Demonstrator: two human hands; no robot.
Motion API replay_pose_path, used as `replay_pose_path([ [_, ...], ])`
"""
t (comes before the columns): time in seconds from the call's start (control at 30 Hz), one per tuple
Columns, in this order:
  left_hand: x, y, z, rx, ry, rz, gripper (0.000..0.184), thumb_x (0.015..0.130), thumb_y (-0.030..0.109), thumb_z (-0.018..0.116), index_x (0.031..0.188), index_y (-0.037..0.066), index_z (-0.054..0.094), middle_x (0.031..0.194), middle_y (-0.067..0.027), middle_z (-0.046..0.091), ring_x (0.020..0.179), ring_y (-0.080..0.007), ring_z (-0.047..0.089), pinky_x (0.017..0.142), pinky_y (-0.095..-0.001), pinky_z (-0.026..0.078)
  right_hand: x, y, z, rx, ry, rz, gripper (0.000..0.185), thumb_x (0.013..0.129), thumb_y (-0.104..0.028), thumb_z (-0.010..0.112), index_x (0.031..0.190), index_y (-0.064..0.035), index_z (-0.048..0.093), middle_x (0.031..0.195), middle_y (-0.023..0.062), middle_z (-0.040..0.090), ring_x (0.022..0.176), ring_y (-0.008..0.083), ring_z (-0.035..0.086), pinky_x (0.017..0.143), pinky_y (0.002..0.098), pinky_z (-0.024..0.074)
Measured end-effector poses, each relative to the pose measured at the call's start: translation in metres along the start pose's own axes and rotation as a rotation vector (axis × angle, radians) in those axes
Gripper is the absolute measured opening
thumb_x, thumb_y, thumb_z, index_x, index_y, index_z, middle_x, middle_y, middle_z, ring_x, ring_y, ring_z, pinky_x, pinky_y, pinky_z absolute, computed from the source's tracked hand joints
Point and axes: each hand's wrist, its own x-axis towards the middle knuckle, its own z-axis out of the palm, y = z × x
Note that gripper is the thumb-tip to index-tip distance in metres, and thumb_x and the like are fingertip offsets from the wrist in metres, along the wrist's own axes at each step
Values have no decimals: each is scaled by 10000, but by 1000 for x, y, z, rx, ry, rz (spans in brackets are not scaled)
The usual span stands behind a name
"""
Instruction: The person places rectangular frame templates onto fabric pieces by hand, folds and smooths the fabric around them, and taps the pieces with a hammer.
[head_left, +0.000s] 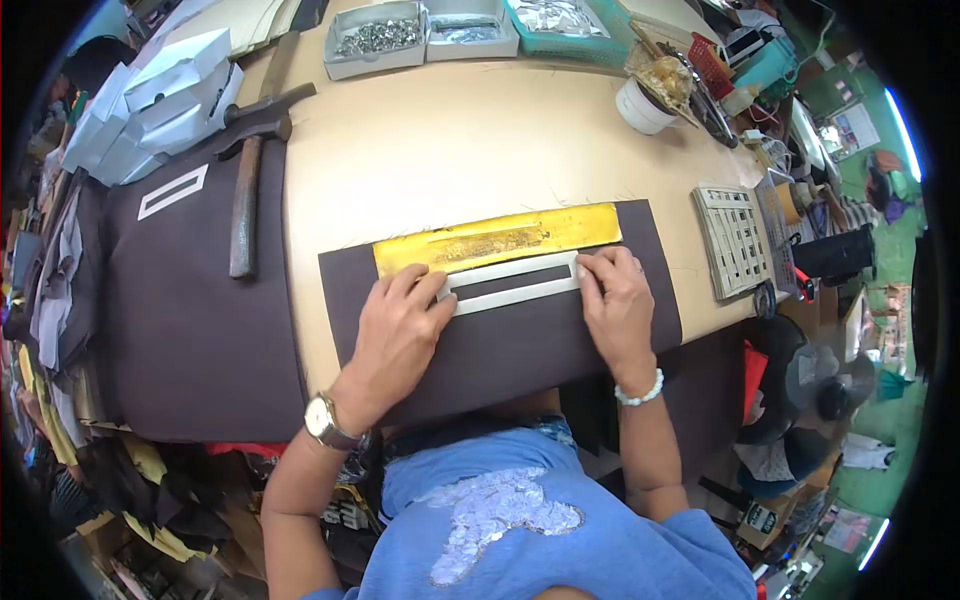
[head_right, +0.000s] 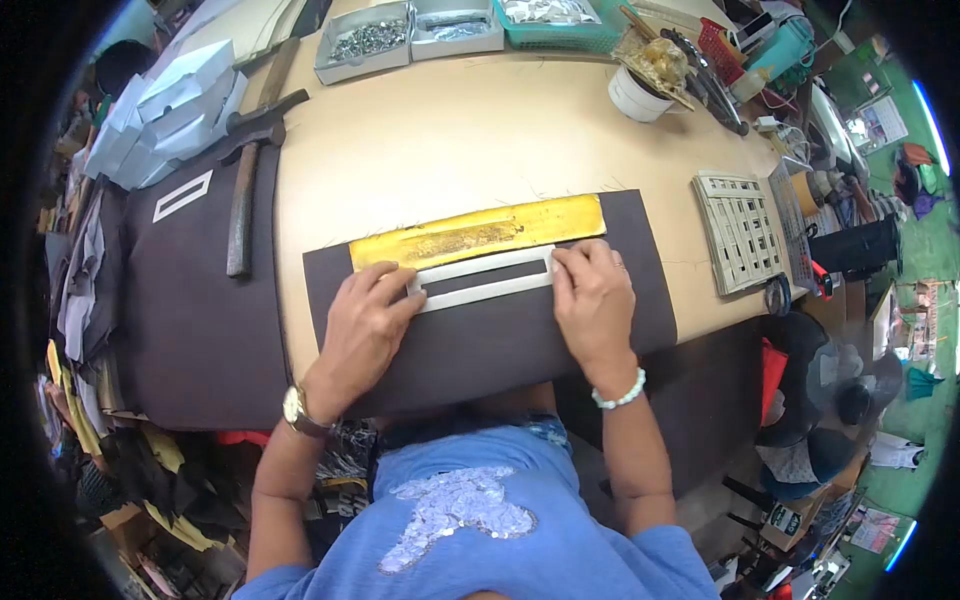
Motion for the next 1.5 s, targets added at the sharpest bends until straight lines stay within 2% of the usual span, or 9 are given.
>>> replay_pose_path([
  [0.1, -14, 10, 10, 104, 54, -25, 338, 735, -23, 565, 1055, 52, 646, 1197, -98, 579, 1187, -339, 480, 968, -507, 371, -5, -40, 12, 57, 61, -209, 209, 810, -59, 535, 985, 28, 609, 1012, 179, 601, 992, 334, 564, 850, 428, 435],
  [0.17, -23, 10, 13, 101, 33, -71, 392, 731, -28, 555, 1103, 60, 639, 1250, -88, 565, 1256, -353, 430, 1024, -570, 302, -16, -77, 30, 207, -83, -338, 346, 832, -85, 484, 1144, 49, 551, 1131, 199, 580, 1069, 354, 549, 932, 460, 412],
  [0.3, -22, 4, 11, 115, -15, -74, 438, 750, 5, 548, 1175, 86, 619, 1293, -64, 542, 1288, -332, 396, 1046, -632, 214, -32, -92, 54, 208, -203, -200, 491, 856, -87, 443, 1323, 58, 410, 1261, 199, 532, 1197, 303, 507, 1027, 482, 357],
  [0.63, -18, 8, 5, 173, -47, -42, 443, 748, -25, 530, 1161, 104, 628, 1270, -64, 557, 1298, -310, 389, 1072, -642, 141, -23, -36, 25, -69, -222, -192, 495, 837, -19, 442, 1323, 65, 395, 1228, 177, 568, 1140, 266, 559, 1031, 478, 349],
  [0.97, -19, 5, 5, 220, -44, 26, 421, 726, 0, 572, 1139, 63, 621, 1253, -94, 542, 1298, -307, 372, 1070, -640, 154, -14, 0, 8, -412, -61, -83, 415, 855, -31, 455, 1262, 55, 457, 1033, 137, 644, 1059, 258, 581, 1012, 593, 304],
  [1.07, -20, 3, 8, 225, -21, 47, 429, 725, 10, 575, 1149, 58, 613, 1251, -100, 538, 1301, -307, 367, 1071, -639, 152, 0, -7, -7, -154, -151, 96, 369, 872, -45, 441, 1228, 28, 503, 1089, 126, 633, 1082, 271, 559, 1016, 590, 290],
  [1.23, -20, 4, 11, 237, -25, 42, 412, 749, 25, 558, 1157, 55, 611, 1254, -100, 542, 1298, -301, 376, 1075, -634, 145, -36, -81, 38, -49, -95, -233, 393, 839, -53, 467, 1217, 50, 507, 1144, 174, 607, 1071, 252, 581, 1004, 583, 304],
  [1.37, -20, 3, 11, 301, -42, 77, 390, 784, 65, 550, 1169, 38, 604, 1250, -112, 545, 1295, -301, 382, 1075, -637, 142, -50, -79, 36, -38, -194, -191, 464, 841, -61, 447, 1287, 66, 443, 1270, 176, 550, 1189, 210, 536, 1023, 556, 303],
  [1.5, -17, 8, 4, 320, -77, 75, 405, 771, 20, 538, 1171, 43, 599, 1256, -101, 550, 1306, -305, 379, 1071, -630, 169, -51, -42, 16, -32, -159, -151, 458, 840, -23, 444, 1289, 69, 435, 1217, 135, 596, 1141, 207, 571, 1022, 548, 311],
])
